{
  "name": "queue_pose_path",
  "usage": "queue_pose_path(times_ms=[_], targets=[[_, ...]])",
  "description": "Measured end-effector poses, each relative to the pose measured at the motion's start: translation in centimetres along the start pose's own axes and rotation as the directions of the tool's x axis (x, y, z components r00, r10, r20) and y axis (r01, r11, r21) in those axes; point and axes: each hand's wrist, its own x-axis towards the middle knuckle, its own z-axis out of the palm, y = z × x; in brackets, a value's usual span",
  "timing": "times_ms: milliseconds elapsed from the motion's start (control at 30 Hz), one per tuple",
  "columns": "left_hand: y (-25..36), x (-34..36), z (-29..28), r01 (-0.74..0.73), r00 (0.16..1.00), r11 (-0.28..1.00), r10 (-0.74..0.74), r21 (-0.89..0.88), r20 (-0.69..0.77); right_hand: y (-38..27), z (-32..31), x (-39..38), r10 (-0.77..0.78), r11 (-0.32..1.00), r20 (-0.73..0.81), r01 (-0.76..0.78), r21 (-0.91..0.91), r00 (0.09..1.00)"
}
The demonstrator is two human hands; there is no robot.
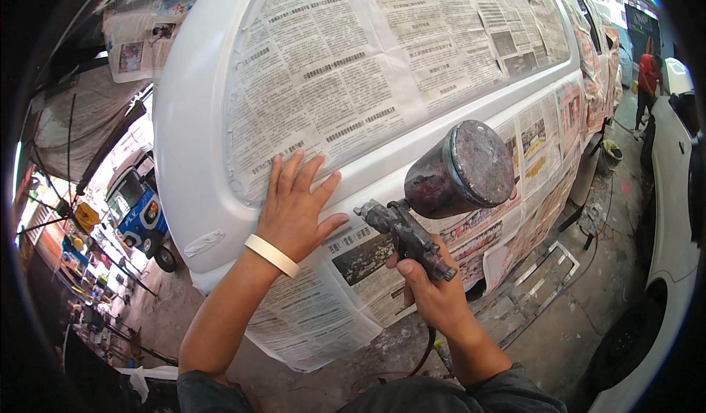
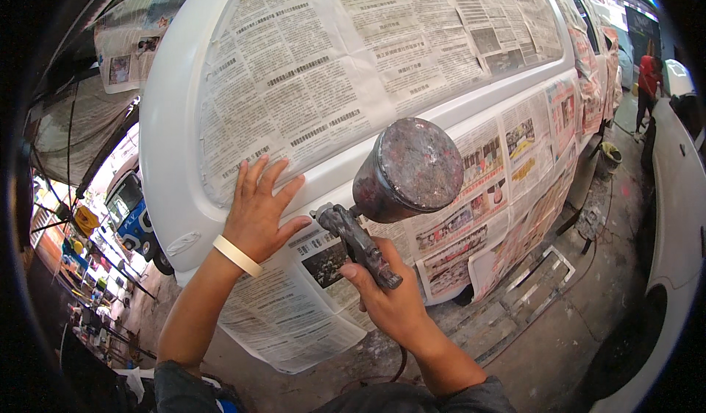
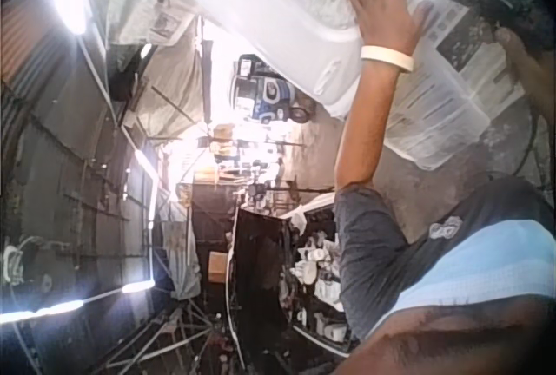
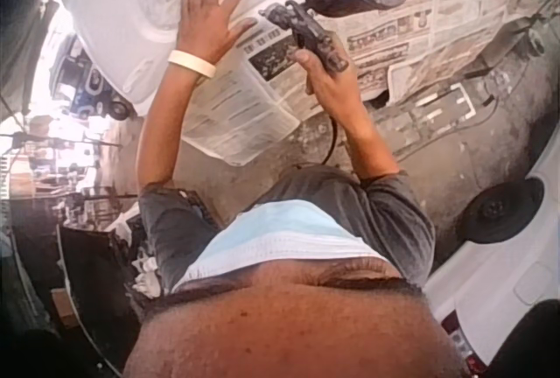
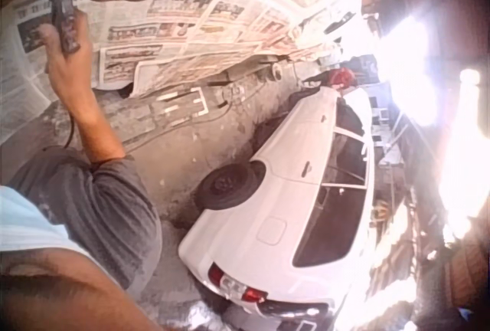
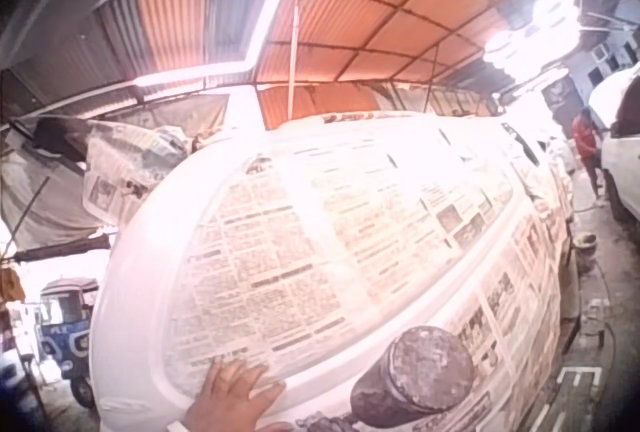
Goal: The person paints a car panel using a spray gun, moving the gun in steady strokes across the surface and periodically wiping the area with a cloth.
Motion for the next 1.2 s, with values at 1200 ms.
queue_pose_path(times_ms=[1200], targets=[[12.6,-42.1,5.4,0.319,0.764,-0.414,-0.419,-0.852,0.490,14.6,17.9,-16.2,0.378,0.890,0.607,-0.455,-0.030,0.699]])
